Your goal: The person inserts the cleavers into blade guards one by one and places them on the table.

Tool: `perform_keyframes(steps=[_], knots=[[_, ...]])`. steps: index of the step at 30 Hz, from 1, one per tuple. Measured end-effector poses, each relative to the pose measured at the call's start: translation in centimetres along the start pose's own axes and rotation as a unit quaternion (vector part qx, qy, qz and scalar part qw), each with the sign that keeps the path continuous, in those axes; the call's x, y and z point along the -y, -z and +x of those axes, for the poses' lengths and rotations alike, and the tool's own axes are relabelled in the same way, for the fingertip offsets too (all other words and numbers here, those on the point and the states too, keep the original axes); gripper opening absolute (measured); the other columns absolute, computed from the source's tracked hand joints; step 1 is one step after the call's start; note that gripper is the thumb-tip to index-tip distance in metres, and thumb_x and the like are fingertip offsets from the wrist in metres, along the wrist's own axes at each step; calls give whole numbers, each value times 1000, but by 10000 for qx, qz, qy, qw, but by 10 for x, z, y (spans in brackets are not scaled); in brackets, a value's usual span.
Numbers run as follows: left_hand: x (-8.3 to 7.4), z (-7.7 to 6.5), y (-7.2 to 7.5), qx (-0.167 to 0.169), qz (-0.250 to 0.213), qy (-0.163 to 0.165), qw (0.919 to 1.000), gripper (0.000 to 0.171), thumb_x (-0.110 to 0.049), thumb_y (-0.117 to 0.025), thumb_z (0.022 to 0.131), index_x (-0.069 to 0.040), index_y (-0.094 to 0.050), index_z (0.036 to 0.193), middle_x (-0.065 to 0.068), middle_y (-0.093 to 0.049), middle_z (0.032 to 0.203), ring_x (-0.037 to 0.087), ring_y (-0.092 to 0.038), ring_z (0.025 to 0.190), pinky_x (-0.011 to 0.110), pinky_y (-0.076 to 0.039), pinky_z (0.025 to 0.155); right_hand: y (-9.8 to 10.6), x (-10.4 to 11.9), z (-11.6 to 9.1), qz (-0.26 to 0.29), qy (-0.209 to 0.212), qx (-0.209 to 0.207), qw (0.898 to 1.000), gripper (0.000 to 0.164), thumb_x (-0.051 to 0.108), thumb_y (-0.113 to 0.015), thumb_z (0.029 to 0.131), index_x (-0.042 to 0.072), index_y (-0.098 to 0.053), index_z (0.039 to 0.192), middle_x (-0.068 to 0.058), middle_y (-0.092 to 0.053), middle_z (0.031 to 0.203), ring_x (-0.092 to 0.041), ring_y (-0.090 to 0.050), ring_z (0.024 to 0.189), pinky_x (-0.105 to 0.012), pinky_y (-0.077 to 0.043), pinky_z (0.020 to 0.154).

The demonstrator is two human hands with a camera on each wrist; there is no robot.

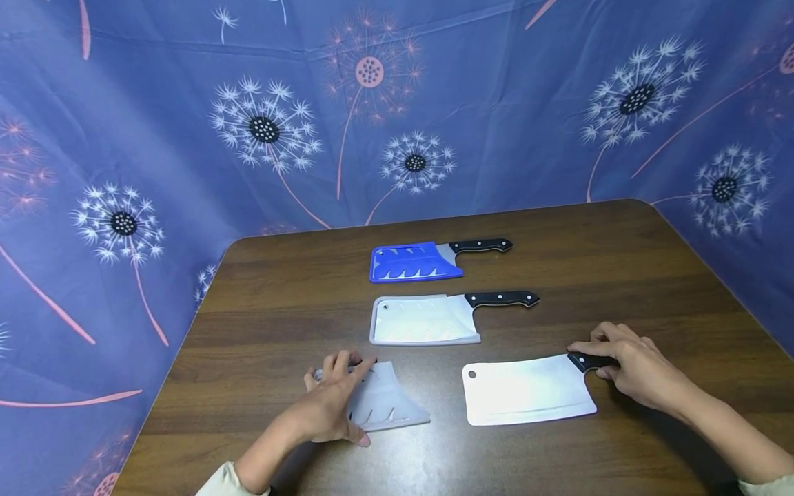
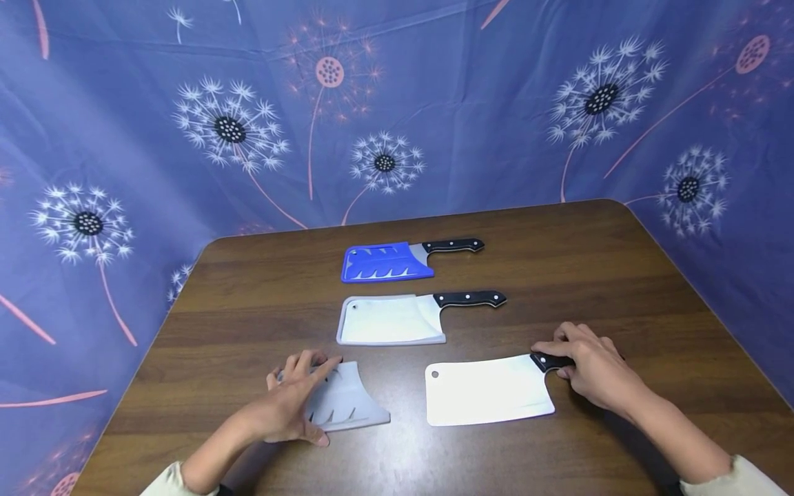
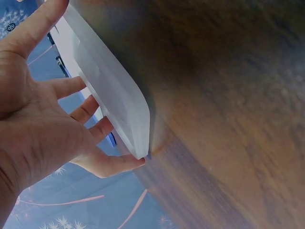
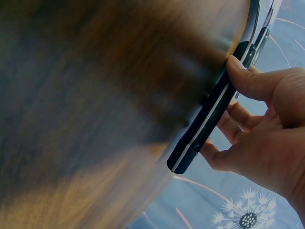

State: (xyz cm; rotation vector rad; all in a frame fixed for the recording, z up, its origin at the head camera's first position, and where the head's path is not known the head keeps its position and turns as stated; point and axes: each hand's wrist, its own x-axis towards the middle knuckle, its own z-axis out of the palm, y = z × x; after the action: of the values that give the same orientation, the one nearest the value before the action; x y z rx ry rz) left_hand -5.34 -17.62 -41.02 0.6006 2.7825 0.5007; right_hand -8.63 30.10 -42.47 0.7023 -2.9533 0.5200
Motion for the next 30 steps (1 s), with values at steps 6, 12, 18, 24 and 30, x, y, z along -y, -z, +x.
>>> perform_keyframes(steps=[6, 12, 18, 24, 30], knots=[[-1, -1, -1, -89, -25, -82, 9999, 115, -33, -94, 46, -12, -41, 145, 7, -36, 128, 32, -32, 118, 75, -24, 87, -2, 0, -1, -132, 145, -206, 9996, 50, -5, -83, 61, 13, -75, 107, 4, -59, 94, -17, -53, 83, -41, -39, 63], [1, -1, -2, -81, -51, -88, 9999, 113, -32, -94, 48, -14, -41, 146, 5, -37, 126, 30, -33, 116, 73, -24, 88, -4, -2, -3, -185, 277, -352, 9988, 51, -6, -84, 58, 13, -76, 105, 7, -58, 91, -13, -51, 81, -35, -34, 62], [1, 0, -4, -132, -103, -94, 9998, 113, -30, -95, 47, -15, -42, 145, 4, -38, 125, 28, -33, 112, 70, -26, 87, -5, -1, -3, -208, 386, -649, 9969, 51, -10, -83, 57, 11, -76, 103, 8, -58, 89, -12, -50, 82, -34, -31, 62], [0, 0, -2, -303, -201, -47, 9993, 112, -28, -95, 45, -14, -45, 143, 6, -40, 125, 27, -35, 111, 71, -27, 86, 0, 2, 0, -83, 428, -976, 9943, 58, -18, -77, 56, 10, -75, 107, 6, -56, 91, -12, -46, 85, -36, -27, 66], [-1, 3, 1, -716, -293, 24, 9970, 114, -32, -95, 44, -18, -44, 145, 7, -40, 128, 27, -35, 112, 71, -23, 91, 4, 6, 2, -8, 385, -1240, 9915, 74, -28, -59, 52, 10, -72, 114, 3, -54, 94, -15, -43, 90, -41, -24, 73]])
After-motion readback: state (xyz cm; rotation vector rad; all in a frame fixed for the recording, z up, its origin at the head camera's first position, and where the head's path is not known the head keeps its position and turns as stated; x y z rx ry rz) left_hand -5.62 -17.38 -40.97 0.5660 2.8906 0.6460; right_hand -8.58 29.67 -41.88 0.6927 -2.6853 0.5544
